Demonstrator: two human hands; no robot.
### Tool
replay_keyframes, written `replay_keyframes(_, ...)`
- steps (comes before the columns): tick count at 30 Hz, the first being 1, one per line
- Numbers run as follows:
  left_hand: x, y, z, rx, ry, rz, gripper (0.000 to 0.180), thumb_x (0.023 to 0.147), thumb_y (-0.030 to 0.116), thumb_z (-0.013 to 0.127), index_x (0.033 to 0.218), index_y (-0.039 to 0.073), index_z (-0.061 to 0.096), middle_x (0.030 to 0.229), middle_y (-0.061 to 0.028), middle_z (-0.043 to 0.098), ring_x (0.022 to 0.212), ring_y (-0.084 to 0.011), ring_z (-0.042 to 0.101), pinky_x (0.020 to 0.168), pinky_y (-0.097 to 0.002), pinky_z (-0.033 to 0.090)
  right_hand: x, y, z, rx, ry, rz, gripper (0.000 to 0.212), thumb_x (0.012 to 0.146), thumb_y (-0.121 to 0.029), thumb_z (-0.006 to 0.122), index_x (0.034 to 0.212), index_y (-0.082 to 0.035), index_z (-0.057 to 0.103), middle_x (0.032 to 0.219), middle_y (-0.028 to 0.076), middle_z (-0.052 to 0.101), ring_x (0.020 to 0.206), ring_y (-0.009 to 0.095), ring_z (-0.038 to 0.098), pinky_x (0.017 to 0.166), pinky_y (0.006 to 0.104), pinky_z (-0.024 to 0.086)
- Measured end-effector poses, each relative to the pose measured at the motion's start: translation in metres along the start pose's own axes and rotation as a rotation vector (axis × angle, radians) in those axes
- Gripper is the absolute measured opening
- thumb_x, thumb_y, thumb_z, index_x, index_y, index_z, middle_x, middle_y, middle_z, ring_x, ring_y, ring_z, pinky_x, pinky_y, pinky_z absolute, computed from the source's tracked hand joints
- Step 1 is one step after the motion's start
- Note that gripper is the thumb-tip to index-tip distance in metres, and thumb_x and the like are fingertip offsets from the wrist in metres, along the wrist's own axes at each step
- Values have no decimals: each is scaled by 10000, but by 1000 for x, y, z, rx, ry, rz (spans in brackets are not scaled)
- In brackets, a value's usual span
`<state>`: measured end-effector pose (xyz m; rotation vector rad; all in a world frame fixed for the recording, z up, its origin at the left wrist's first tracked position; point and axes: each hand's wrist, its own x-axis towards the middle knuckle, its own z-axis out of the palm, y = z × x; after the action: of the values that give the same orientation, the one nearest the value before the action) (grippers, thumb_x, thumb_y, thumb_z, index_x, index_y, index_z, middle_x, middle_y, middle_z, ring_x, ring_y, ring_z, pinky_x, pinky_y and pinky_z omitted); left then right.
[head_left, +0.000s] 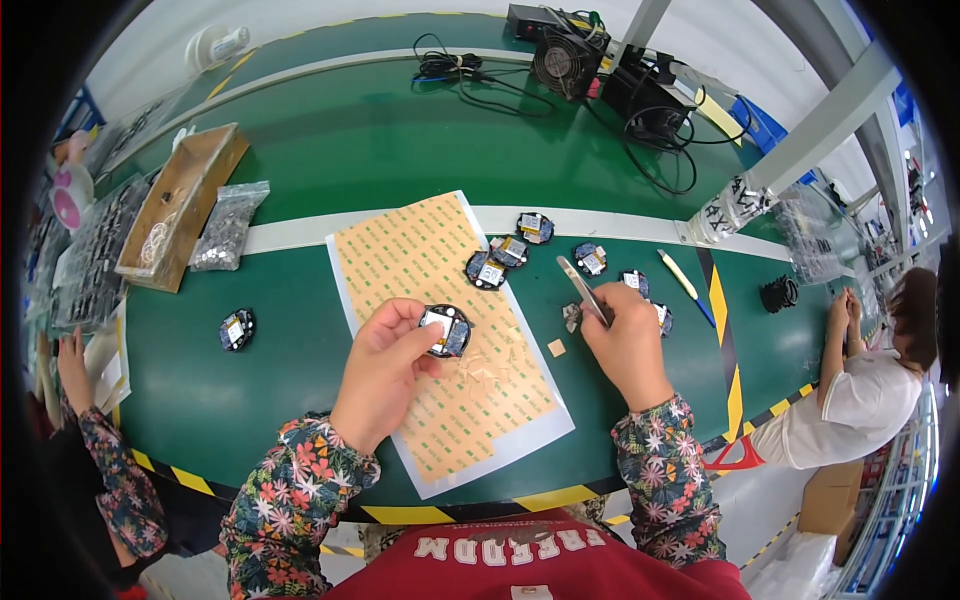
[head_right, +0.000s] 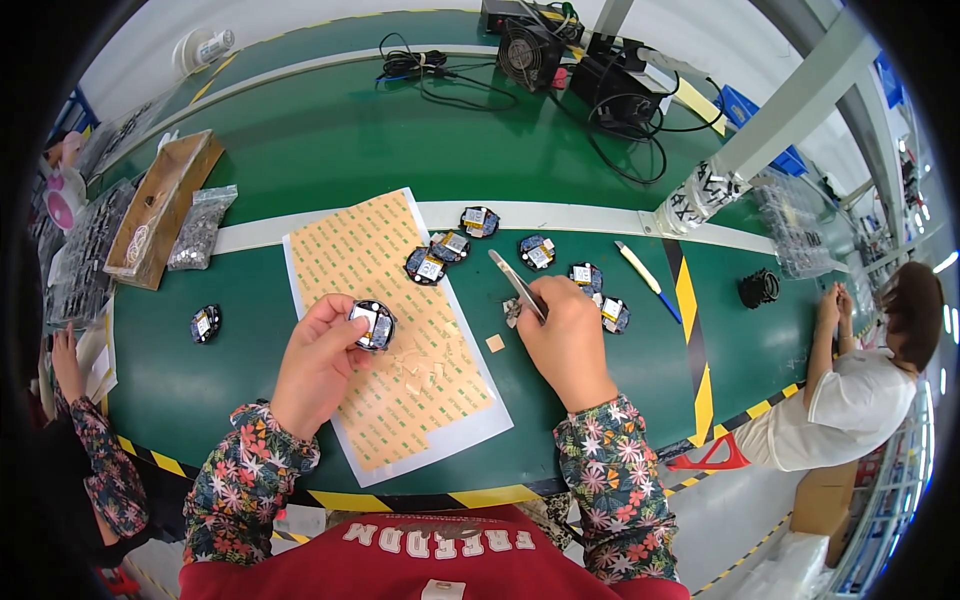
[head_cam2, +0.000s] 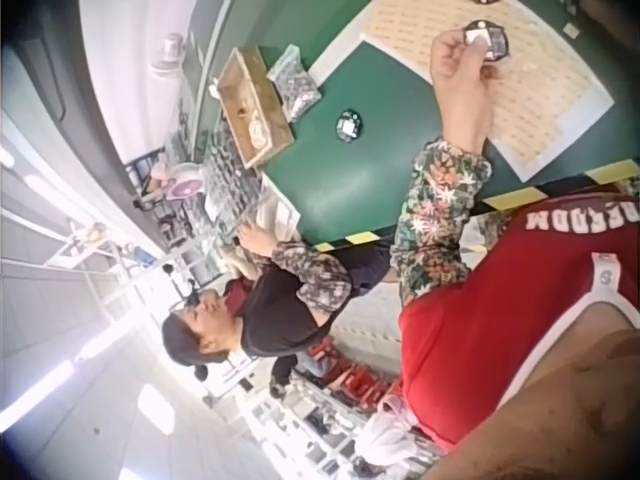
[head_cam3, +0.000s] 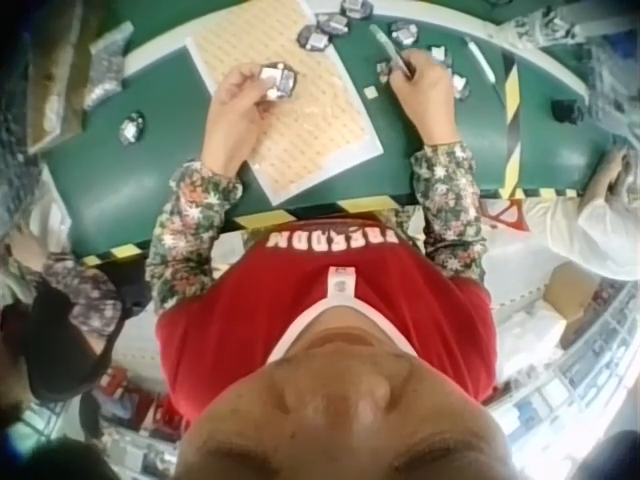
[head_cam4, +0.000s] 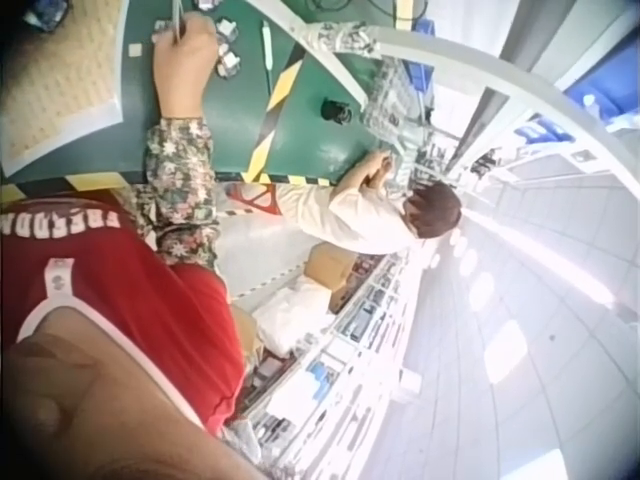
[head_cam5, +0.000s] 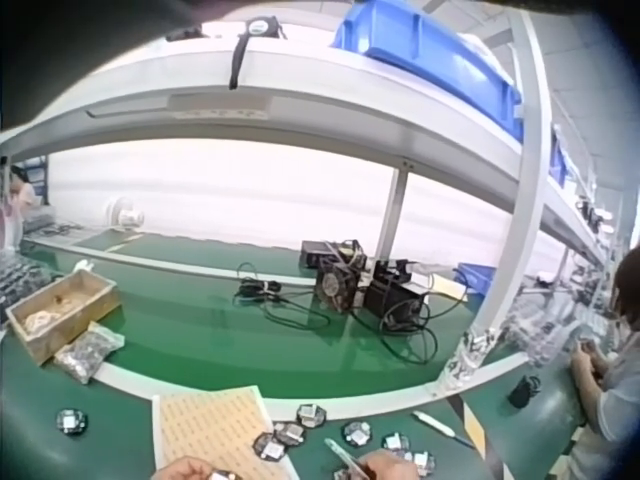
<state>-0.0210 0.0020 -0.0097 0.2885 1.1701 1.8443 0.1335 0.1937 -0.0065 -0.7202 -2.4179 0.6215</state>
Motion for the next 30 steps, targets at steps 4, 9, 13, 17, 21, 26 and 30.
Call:
replay_keyframes(4, 0, -1, 0, 7, -3, -9, 116, 833, 68, 558, 916, 71, 477, 831, -17, 584, 723, -80, 566, 561, -206, 443, 2, 2, 6, -48, 57, -62, 77, 691, 1, 578, 763, 24, 565, 691, 146, 549, 583, 274, 550, 531, 331, 435)
replay_keyframes(9, 0, -1, 2, 9, -7, -26, 110, 833, 68, 559, 911, 78, 481, 835, -10, 586, 719, -72, 564, 561, -198, 437, 1, -1, 13, -193, 16, -126, 82, 671, 24, 561, 750, 12, 547, 741, 148, 547, 629, 322, 550, 558, 381, 447)
replay_keyframes(13, 0, -2, 1, 21, -17, -10, 108, 827, 54, 532, 919, 64, 476, 858, -25, 593, 733, -92, 583, 567, -203, 465, -6, -5, 13, -286, -20, -124, 93, 665, 16, 569, 755, 9, 550, 756, 140, 552, 634, 319, 553, 556, 376, 451)
replay_keyframes(17, 0, -2, 2, 43, -25, -20, 118, 825, 34, 531, 925, 60, 475, 865, -32, 595, 719, -96, 586, 571, -203, 471, -9, -9, 10, -241, -17, -115, 81, 665, 12, 569, 746, 9, 569, 776, 137, 561, 634, 316, 555, 562, 372, 456)
replay_keyframes(21, -1, -1, 3, 48, -30, -11, 124, 824, 30, 535, 929, 59, 475, 858, -34, 596, 719, -98, 588, 576, -204, 477, -6, -1, 7, 30, 22, -39, 91, 672, 16, 574, 759, 19, 596, 755, 132, 562, 604, 264, 553, 542, 328, 439)
replay_keyframes(26, 0, -2, 3, 50, -44, -23, 123, 828, 20, 530, 930, 57, 472, 873, -42, 596, 736, -102, 593, 587, -206, 485, -1, -4, -1, 217, 64, 86, 59, 738, -13, 581, 783, 22, 595, 707, 70, 542, 588, 135, 494, 531, 246, 384)
replay_keyframes(30, -2, -1, 4, 38, -76, -48, 153, 830, 5, 525, 973, 34, 479, 890, -50, 596, 760, -110, 595, 637, -220, 505, -2, -10, -1, 280, 78, 89, 68, 804, -41, 550, 831, 14, 579, 701, 15, 521, 605, 66, 443, 543, 215, 366)
